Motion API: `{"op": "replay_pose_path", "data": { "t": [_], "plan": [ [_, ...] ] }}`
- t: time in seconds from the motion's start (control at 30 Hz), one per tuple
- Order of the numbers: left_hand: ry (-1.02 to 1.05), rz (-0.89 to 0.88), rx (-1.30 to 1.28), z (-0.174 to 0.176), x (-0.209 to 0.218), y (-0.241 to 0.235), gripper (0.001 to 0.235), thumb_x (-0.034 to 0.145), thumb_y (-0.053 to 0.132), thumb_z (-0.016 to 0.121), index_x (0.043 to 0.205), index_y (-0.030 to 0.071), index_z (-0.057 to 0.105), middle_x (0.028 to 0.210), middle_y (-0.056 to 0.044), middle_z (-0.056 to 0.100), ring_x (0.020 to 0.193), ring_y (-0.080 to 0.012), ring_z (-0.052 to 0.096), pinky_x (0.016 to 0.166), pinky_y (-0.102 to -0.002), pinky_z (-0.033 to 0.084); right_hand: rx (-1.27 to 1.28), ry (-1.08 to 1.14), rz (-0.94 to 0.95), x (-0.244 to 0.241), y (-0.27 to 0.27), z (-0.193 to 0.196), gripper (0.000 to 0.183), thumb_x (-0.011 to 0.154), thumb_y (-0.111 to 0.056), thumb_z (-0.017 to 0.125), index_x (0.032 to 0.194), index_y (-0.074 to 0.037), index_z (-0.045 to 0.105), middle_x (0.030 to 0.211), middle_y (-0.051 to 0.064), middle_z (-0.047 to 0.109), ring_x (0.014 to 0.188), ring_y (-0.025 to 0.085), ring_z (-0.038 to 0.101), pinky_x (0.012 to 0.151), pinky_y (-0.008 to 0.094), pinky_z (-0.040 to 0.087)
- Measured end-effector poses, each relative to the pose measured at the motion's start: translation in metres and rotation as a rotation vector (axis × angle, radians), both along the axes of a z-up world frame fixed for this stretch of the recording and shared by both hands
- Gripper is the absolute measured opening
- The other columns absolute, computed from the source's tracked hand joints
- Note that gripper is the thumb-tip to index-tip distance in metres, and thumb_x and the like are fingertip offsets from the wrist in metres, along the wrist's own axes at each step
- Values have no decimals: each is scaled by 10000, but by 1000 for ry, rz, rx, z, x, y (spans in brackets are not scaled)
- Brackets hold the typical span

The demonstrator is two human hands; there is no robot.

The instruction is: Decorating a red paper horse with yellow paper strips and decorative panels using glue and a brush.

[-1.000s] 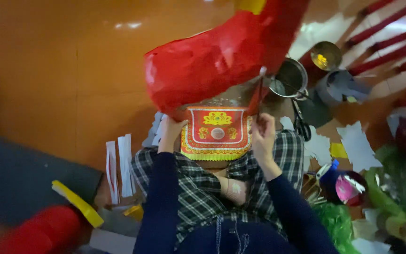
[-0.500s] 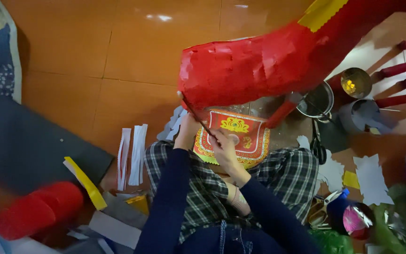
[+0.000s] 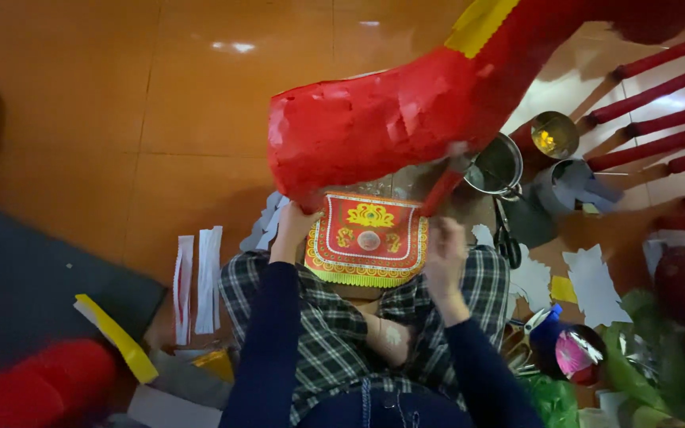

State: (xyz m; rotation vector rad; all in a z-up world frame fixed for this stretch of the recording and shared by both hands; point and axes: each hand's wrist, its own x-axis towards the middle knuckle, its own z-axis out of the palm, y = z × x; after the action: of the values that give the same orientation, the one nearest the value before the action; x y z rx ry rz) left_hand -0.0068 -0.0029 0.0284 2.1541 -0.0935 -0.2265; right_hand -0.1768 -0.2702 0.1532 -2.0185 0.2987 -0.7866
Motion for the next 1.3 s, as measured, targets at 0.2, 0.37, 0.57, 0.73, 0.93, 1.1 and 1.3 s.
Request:
{"op": "replay_pose_path", "data": {
  "t": [0.2,0.37,0.57,0.73,0.93,1.1,1.3],
  "plan": [
    [47,34,7,9,1,2,535,668,325,821,1061,7,645,978,-205,719,996,-413,655,826,-559,494,91,90,370,24,73,-18,151,959,-105,576,1087,-108,657,965,49,619,802,195,633,654,277,523],
    [150,35,3,-6,5,4,619,676,383,821,1151,40,621,1066,-174,712,1047,-399,639,891,-528,493,-108,54,320,17,52,0,290,904,25,539,1128,-86,686,883,96,626,802,288,649,733,361,519],
    [127,16,74,15,-4,3,619,714,380,808,1203,55,610,1107,-183,699,1075,-410,626,905,-554,490,-138,-66,-70,5,-43,-4,284,952,61,442,1195,3,578,921,159,571,824,325,577,804,406,459],
    [113,21,46,1,1,1,609,703,388,813,1181,59,629,1089,-181,701,1064,-408,633,897,-536,493,-182,-80,-104,1,-45,15,226,1020,-43,448,1211,-9,564,947,161,531,839,341,556,749,362,476],
    [90,27,42,2,0,-1,554,713,357,799,1153,61,641,1073,-175,709,1061,-391,640,908,-534,485,-26,-60,-109,15,-40,-15,181,1011,-14,519,1187,19,490,1029,193,495,978,342,562,821,396,486],
    [70,42,48,-8,1,3,538,692,351,803,1098,18,680,1029,-200,716,1042,-405,642,886,-558,477,64,-30,13,22,47,-28,177,953,-28,609,1113,-80,555,950,72,507,817,187,575,577,242,504],
    [12,52,-4,-8,0,0,578,650,332,831,1074,-4,625,971,-229,710,991,-443,647,847,-570,484,70,191,248,36,128,-41,182,899,-84,675,1069,-60,614,854,143,487,802,322,580,566,305,547]
  ]
}}
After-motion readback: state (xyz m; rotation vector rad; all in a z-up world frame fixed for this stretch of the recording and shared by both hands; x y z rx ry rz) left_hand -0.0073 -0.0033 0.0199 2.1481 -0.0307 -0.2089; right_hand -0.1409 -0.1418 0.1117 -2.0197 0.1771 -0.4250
